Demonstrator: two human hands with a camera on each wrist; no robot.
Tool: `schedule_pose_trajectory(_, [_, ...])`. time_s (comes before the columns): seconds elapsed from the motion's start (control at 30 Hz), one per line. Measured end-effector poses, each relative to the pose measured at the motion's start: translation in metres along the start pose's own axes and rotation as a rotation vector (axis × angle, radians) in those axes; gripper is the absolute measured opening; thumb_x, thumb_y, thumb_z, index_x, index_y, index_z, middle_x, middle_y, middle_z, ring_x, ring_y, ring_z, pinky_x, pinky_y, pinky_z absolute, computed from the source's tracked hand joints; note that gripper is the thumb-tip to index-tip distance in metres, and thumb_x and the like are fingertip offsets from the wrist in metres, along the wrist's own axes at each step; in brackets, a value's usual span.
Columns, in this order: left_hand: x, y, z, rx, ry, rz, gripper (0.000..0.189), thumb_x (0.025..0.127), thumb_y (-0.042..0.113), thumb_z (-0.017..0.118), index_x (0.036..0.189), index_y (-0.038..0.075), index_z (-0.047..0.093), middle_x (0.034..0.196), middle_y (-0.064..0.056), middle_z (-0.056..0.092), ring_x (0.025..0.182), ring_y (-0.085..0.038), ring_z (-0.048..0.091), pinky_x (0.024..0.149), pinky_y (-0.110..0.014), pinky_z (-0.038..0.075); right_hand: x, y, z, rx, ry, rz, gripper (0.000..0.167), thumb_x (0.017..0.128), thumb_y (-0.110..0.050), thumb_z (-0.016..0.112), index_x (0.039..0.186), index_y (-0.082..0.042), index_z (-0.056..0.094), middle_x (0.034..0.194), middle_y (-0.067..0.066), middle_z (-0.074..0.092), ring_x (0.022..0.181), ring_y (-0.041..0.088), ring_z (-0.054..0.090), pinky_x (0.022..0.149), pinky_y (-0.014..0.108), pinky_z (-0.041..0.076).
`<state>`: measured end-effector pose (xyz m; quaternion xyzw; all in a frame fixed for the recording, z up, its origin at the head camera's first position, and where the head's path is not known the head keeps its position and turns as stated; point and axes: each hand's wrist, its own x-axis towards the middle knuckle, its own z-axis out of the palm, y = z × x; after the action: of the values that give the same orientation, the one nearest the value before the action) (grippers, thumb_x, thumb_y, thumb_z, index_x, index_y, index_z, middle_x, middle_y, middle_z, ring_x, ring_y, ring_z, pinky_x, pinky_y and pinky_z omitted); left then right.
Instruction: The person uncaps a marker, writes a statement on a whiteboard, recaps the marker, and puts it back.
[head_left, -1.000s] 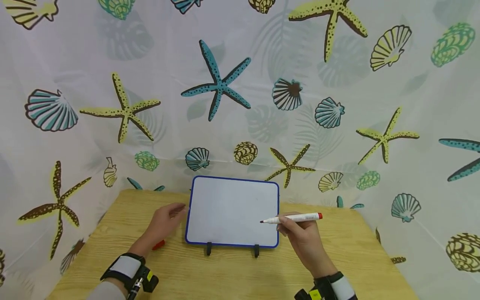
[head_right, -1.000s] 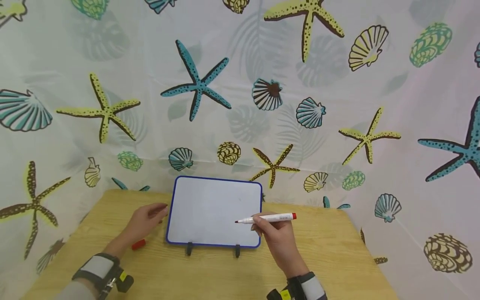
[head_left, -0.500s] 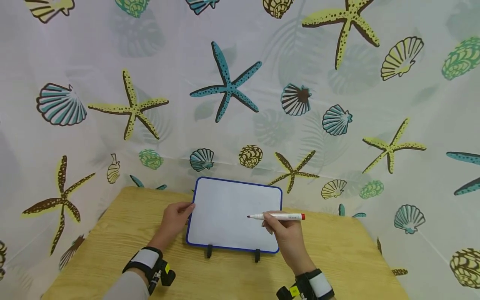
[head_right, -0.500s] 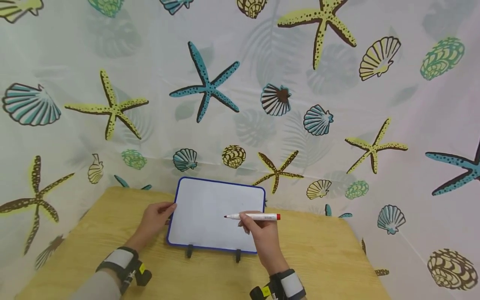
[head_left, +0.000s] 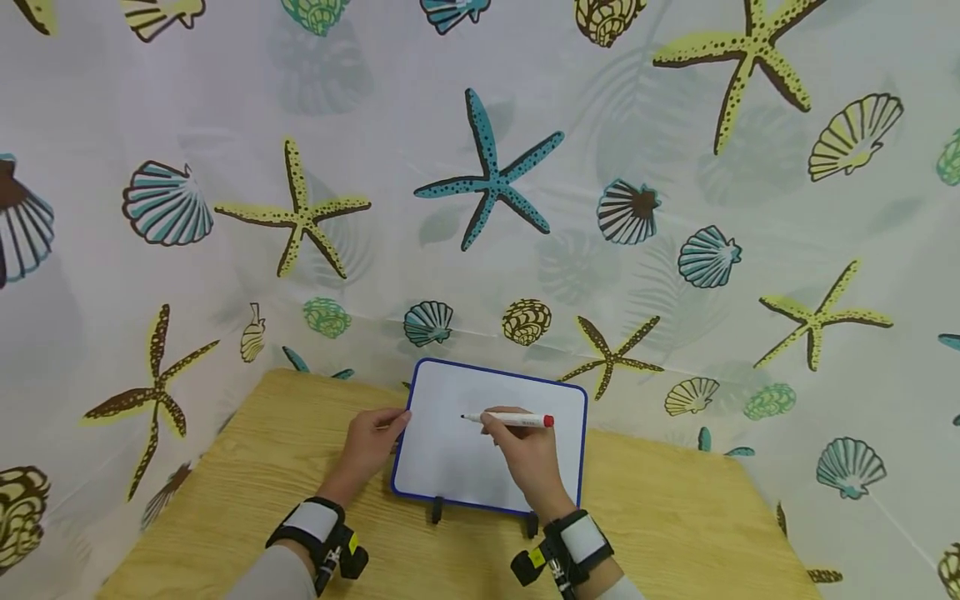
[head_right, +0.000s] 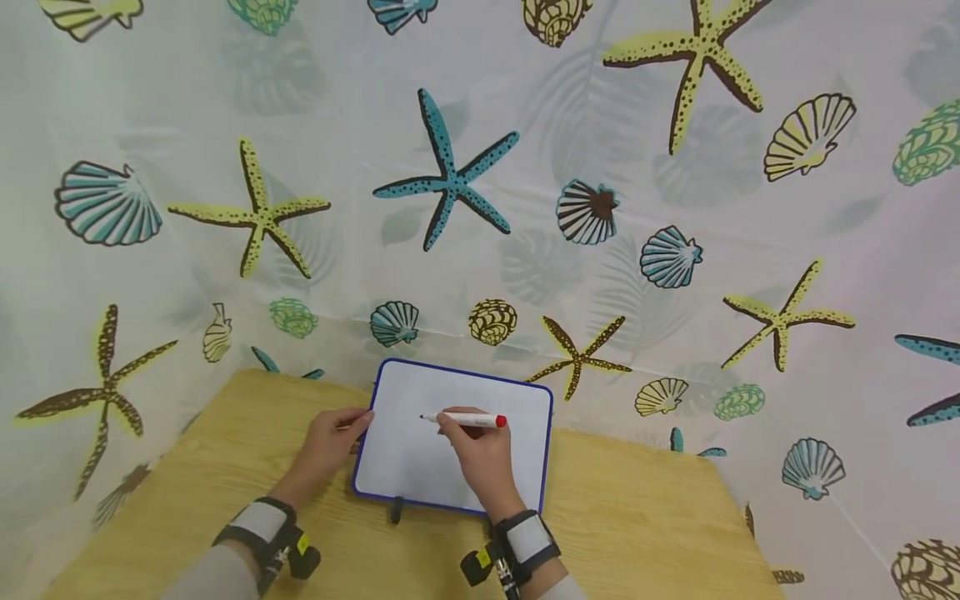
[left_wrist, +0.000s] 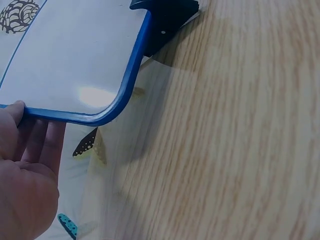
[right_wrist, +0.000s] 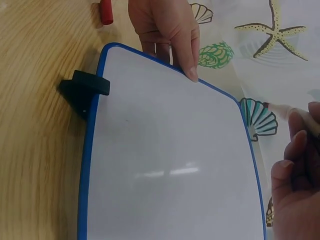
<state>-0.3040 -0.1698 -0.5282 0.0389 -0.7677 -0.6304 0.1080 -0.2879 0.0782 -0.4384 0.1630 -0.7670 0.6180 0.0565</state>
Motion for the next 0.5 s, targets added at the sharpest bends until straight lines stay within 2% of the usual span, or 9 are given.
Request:
schedule_pose_trajectory(0.1, [-0.001,-0.001,0.001,-0.01,0.006,-0.006,0.031,0.102,0.025,0.066,0.123,0.003,0.074,0.12,-0.015,0.073,0.106,-0.031,0.071,0.079,-0.039,0.063,0.009,0.002,0.018,-0.051,0.018,-0.044,0.031,0.093,-0.034,0.077,0.107,-0.006,0.078,0.094,0.014,0.077,0.089,0.048,0.067,0.068,0.026,0.054])
schedule_pose_trajectory(0.2, [-0.002,-0.001,0.002,-0.016,0.009,-0.011,0.031,0.103,0.025,0.065,0.122,0.004,0.074,0.12,-0.014,0.073,0.106,-0.03,0.071,0.079,-0.039,0.063,0.018,0.003,0.034,-0.113,0.041,-0.117,0.019,0.093,-0.027,0.078,0.102,-0.01,0.08,0.088,0.005,0.078,0.081,0.034,0.071,0.064,0.025,0.055])
schedule_pose_trajectory(0.3, [-0.002,-0.001,0.002,-0.024,0.002,-0.026,0.031,0.103,0.026,0.065,0.123,0.004,0.073,0.12,-0.013,0.072,0.107,-0.03,0.071,0.081,-0.04,0.063,0.026,0.004,0.047,-0.14,0.054,-0.177,0.011,0.093,-0.021,0.078,0.098,-0.012,0.081,0.085,0.002,0.077,0.074,0.022,0.07,0.06,0.024,0.054])
schedule_pose_trajectory(0.5, [0.001,-0.001,-0.002,0.006,-0.026,-0.014,0.03,0.104,0.024,0.062,0.126,0.006,0.072,0.122,-0.011,0.072,0.109,-0.029,0.071,0.084,-0.04,0.062,0.036,0.007,0.067,-0.186,0.045,-0.205,0.016,0.094,-0.02,0.078,0.1,-0.006,0.081,0.088,0.002,0.078,0.068,0.017,0.063,0.056,0.023,0.052])
